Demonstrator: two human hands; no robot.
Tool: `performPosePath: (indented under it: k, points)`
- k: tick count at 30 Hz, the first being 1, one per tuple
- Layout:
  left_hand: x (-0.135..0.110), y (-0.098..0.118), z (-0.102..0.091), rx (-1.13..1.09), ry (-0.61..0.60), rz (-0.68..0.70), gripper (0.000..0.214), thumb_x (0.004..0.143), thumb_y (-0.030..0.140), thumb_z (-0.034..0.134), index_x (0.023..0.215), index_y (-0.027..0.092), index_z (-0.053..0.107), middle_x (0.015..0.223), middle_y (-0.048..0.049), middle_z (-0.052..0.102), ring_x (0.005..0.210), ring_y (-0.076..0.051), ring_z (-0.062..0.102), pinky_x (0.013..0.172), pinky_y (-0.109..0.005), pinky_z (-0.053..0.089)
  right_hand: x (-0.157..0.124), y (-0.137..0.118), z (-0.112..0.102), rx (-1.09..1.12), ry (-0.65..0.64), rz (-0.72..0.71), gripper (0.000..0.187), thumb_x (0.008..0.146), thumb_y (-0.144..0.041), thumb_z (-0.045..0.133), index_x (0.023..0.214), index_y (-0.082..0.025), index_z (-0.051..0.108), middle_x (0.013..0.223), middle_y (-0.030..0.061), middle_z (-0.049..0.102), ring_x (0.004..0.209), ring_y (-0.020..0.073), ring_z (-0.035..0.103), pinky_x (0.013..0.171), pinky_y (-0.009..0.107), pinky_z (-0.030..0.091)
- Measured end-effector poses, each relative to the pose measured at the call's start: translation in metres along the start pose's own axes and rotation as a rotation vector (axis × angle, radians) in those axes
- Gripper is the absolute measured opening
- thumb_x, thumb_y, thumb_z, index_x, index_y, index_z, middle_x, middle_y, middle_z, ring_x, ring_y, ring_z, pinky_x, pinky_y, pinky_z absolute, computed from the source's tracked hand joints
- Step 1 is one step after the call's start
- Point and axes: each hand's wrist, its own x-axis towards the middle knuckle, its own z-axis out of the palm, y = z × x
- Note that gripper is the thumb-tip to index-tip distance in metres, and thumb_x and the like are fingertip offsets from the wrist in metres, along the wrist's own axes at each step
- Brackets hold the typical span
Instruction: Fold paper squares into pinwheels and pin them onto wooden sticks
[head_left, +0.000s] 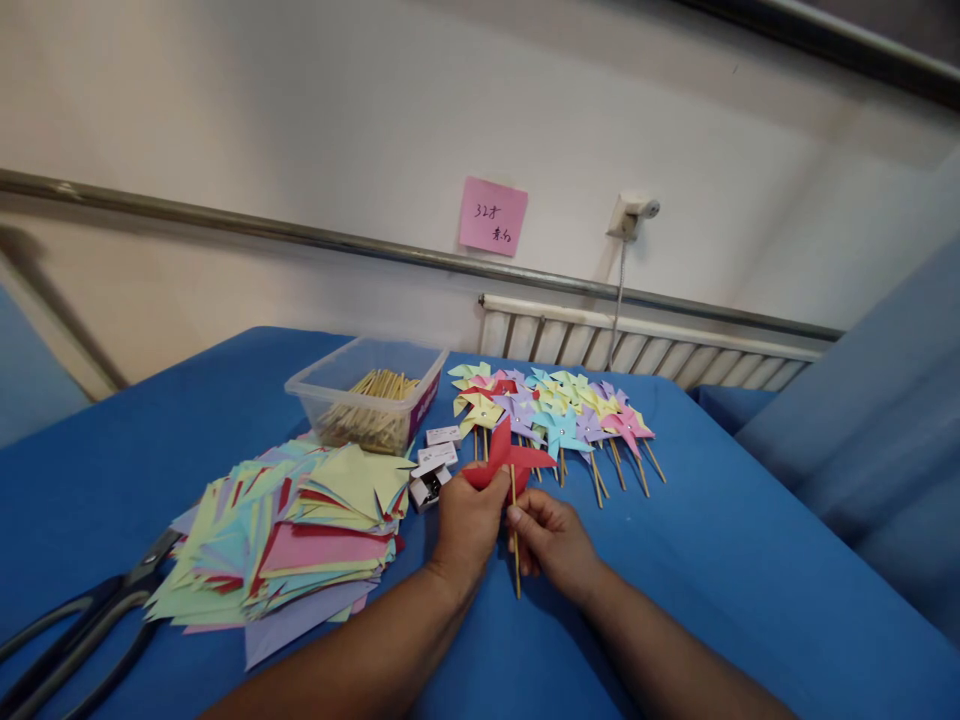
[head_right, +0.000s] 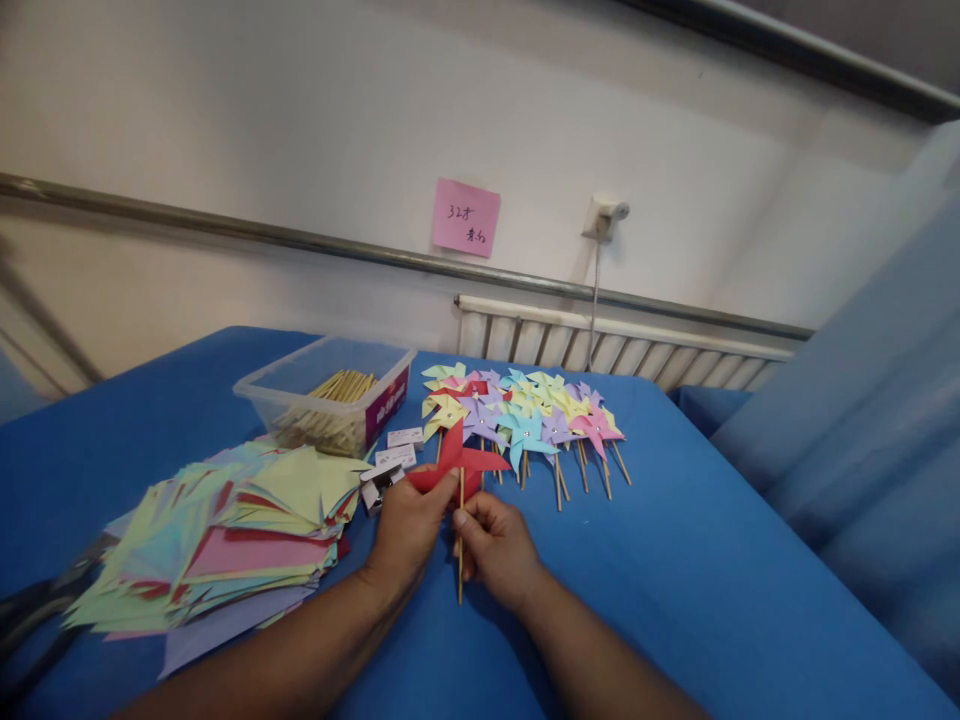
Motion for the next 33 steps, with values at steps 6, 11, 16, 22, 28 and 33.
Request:
performPosePath:
  k: [6,11,16,22,28,33]
  points:
    - [0.0007,-0.0038,-0.0008,0.023,-0.007,0.019,0.023,0.066,0.036,0.062,0.052,0.019,0.055,0.046,0.0060,0.051,0.045,-0.010,0.044,0.045,-0.021,0.035,0.0011,0.0001,0.0002,-0.002,0.004,0.015,0.044,0.074,-0.061,0.059,0.067,-0.018,0.048,0.046,-0.0061,0.054,0.029,0.0052,0.043,0.030,0.016,0.029]
    - [0.0003,-0.0031,-0.0009,0.030,-0.018,0.039,0.024,0.066,0.036,0.063,0.051,0.019,0.056,0.046,0.0057,0.051,0.044,-0.010,0.044,0.045,-0.021,0.035,0.0011,0.0003,-0.0006,-0.018,-0.004,0.017,0.045,0.074,-0.062,0.057,0.066,-0.018,0.049,0.045,-0.0061,0.053,0.030,0.0057,0.043,0.030,0.016,0.029]
    - [-0.0002,-0.0014,-0.0020,0.030,-0.022,0.061,0.021,0.066,0.035,0.063,0.055,0.018,0.059,0.048,0.0047,0.054,0.047,-0.011,0.046,0.047,-0.021,0.036,0.0004,-0.0017,-0.0002,-0.035,-0.003,0.003,0.046,0.075,-0.063,0.056,0.066,-0.018,0.049,0.044,-0.0064,0.051,0.030,0.0054,0.042,0.031,0.016,0.028]
    - [-0.0022,0.0009,-0.0010,-0.004,-0.060,0.067,0.015,0.064,0.031,0.066,0.058,0.018,0.059,0.049,0.0061,0.055,0.047,-0.011,0.047,0.047,-0.021,0.037,-0.0003,-0.0027,0.0012,-0.059,0.034,-0.005,0.045,0.075,-0.062,0.055,0.066,-0.019,0.049,0.044,-0.0064,0.051,0.030,0.0057,0.042,0.031,0.017,0.028]
    - [-0.0022,0.0008,0.0016,-0.066,-0.059,0.027,0.015,0.057,0.028,0.072,0.061,0.017,0.062,0.053,0.0043,0.061,0.050,-0.013,0.053,0.050,-0.022,0.040,-0.0003,-0.0015,0.0009,-0.107,0.060,-0.021,0.045,0.077,-0.062,0.053,0.065,-0.019,0.049,0.040,-0.0070,0.048,0.030,0.0062,0.041,0.032,0.017,0.029]
    - [-0.0011,-0.0004,0.0017,-0.049,-0.045,0.027,0.013,0.057,0.027,0.071,0.061,0.017,0.064,0.054,0.0031,0.063,0.052,-0.013,0.055,0.052,-0.022,0.042,0.0001,-0.0003,0.0016,-0.105,0.062,-0.026,0.043,0.078,-0.060,0.053,0.066,-0.019,0.048,0.040,-0.0072,0.048,0.030,0.0063,0.041,0.032,0.017,0.029]
